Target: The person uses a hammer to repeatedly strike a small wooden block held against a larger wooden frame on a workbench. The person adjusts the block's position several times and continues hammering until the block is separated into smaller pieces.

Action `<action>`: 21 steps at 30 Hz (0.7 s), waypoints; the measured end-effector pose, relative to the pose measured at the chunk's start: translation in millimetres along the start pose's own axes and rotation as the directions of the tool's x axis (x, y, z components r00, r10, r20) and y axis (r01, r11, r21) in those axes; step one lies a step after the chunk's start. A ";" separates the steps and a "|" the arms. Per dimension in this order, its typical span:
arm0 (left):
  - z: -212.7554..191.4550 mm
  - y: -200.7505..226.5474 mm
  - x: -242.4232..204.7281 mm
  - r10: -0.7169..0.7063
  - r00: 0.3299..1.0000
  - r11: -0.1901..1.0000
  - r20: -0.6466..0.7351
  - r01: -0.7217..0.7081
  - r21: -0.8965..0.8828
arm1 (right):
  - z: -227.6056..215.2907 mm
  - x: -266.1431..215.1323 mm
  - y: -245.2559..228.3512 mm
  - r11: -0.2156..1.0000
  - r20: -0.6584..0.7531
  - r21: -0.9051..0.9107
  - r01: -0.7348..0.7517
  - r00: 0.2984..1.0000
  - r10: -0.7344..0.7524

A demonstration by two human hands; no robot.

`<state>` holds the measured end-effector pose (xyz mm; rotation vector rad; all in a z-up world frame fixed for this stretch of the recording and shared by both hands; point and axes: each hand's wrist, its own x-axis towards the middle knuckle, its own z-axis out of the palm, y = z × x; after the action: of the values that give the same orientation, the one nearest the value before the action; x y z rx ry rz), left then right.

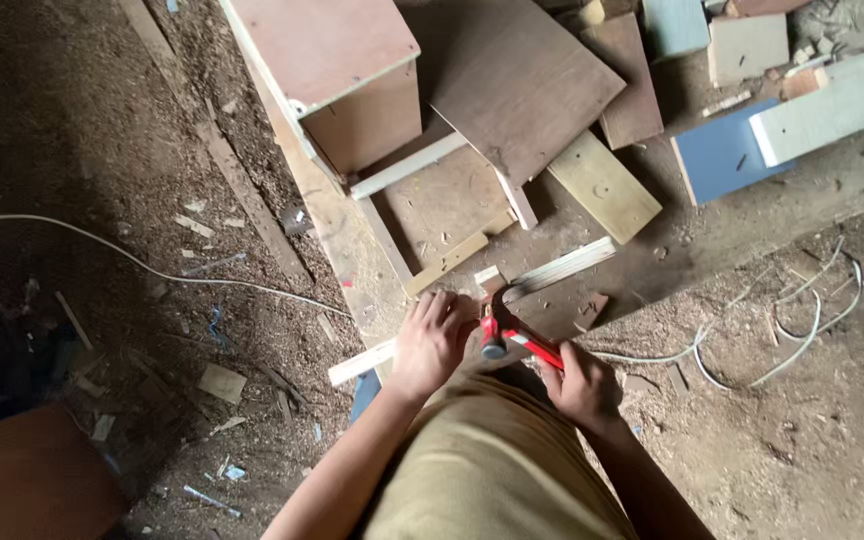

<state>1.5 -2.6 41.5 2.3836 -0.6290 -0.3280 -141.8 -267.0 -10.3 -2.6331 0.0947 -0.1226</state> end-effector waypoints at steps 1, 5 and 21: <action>0.3 -0.1 1.5 0.021 0.999 1.000 -0.024 -0.021 0.012 | 2.1 -0.8 1.8 0.995 0.036 -0.092 -0.047 0.998 0.051; 6.1 -1.9 -2.3 0.043 0.999 0.988 0.010 -0.044 0.148 | 19.1 -19.9 3.6 0.984 0.268 -0.086 -0.158 0.947 0.176; 35.3 -15.2 -5.3 0.185 0.982 0.928 0.042 -0.188 0.322 | 6.0 -2.2 -7.6 0.981 0.354 -0.132 -0.142 0.918 0.180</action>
<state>-11.1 -8.0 5.2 2.6058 -0.9729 -0.1628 -143.0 -257.3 -12.0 -2.6887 0.1944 0.4399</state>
